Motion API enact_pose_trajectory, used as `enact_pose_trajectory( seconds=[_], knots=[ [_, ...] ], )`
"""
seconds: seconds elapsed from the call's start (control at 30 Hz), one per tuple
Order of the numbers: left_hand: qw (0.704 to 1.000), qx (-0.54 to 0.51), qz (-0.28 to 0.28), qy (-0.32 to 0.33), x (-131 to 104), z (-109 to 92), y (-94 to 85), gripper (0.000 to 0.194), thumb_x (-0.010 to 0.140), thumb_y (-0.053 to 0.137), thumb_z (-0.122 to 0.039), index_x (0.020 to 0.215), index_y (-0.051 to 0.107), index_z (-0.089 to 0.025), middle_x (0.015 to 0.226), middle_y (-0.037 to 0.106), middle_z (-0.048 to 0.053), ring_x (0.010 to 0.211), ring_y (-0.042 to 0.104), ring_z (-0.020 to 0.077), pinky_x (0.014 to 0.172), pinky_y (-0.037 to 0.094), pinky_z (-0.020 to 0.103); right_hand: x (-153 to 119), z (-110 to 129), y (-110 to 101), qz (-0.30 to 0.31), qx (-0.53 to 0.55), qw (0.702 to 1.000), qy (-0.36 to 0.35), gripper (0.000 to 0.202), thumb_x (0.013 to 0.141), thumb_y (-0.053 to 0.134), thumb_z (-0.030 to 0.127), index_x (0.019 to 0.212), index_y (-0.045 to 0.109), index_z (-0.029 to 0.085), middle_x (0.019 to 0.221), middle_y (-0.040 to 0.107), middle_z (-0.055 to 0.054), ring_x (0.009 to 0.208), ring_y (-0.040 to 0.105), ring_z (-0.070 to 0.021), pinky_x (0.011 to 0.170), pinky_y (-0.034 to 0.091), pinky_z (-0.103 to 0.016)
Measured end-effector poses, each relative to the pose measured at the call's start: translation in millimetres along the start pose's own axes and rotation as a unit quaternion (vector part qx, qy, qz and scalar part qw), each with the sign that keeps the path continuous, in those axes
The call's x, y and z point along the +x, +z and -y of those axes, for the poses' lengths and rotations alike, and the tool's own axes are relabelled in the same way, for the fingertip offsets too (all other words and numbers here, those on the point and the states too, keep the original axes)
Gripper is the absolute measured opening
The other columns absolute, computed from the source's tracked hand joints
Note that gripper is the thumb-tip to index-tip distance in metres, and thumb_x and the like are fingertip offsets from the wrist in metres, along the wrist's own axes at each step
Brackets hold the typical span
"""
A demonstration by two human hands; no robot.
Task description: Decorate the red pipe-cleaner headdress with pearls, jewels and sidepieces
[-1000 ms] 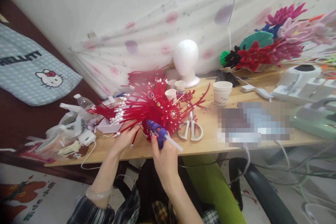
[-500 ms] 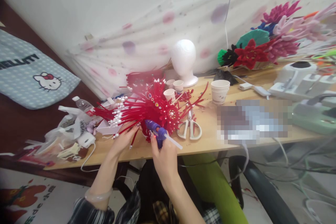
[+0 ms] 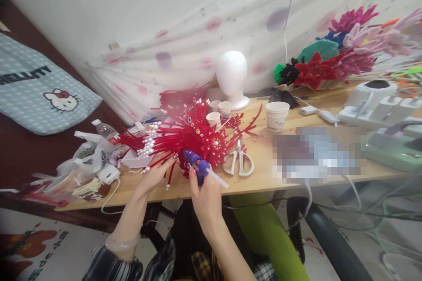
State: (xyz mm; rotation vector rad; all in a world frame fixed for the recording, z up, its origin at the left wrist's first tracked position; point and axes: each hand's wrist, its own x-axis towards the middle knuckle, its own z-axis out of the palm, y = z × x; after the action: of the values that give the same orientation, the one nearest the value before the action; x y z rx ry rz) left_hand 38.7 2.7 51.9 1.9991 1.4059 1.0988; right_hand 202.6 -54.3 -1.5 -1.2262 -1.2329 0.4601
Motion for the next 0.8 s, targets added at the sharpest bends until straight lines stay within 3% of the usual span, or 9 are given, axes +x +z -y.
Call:
enact_pose_trajectory(
  seconds=[0.53, 0.8],
  knots=[
    [0.997, -0.055, -0.037, -0.033, 0.1, 6.2, 0.0, 0.024, 0.085, 0.058, -0.037, 0.071, 0.070, -0.022, 0.085, 0.075, 0.004, 0.090, 0.069, 0.0214, 0.094, 0.051, 0.035, 0.4, 3.1, 1.7, -0.002, -0.003, 1.000, -0.013, 0.036, 0.094, 0.051, 0.043, 0.101, 0.069, 0.013, 0.087, 0.075, -0.013, 0.076, 0.070, -0.0262, 0.069, 0.052, -0.034],
    [0.995, -0.049, -0.059, -0.070, 2.4, 14.3, -5.0, 0.023, 0.083, 0.056, -0.038, 0.076, 0.071, -0.022, 0.090, 0.076, 0.005, 0.099, 0.068, 0.0232, 0.086, 0.053, 0.034, -2.7, 0.3, 1.7, 0.003, 0.014, 1.000, 0.004, 0.036, 0.093, 0.053, 0.043, 0.105, 0.069, 0.013, 0.090, 0.075, -0.013, 0.082, 0.071, -0.0280, 0.073, 0.053, -0.038]
  ],
)
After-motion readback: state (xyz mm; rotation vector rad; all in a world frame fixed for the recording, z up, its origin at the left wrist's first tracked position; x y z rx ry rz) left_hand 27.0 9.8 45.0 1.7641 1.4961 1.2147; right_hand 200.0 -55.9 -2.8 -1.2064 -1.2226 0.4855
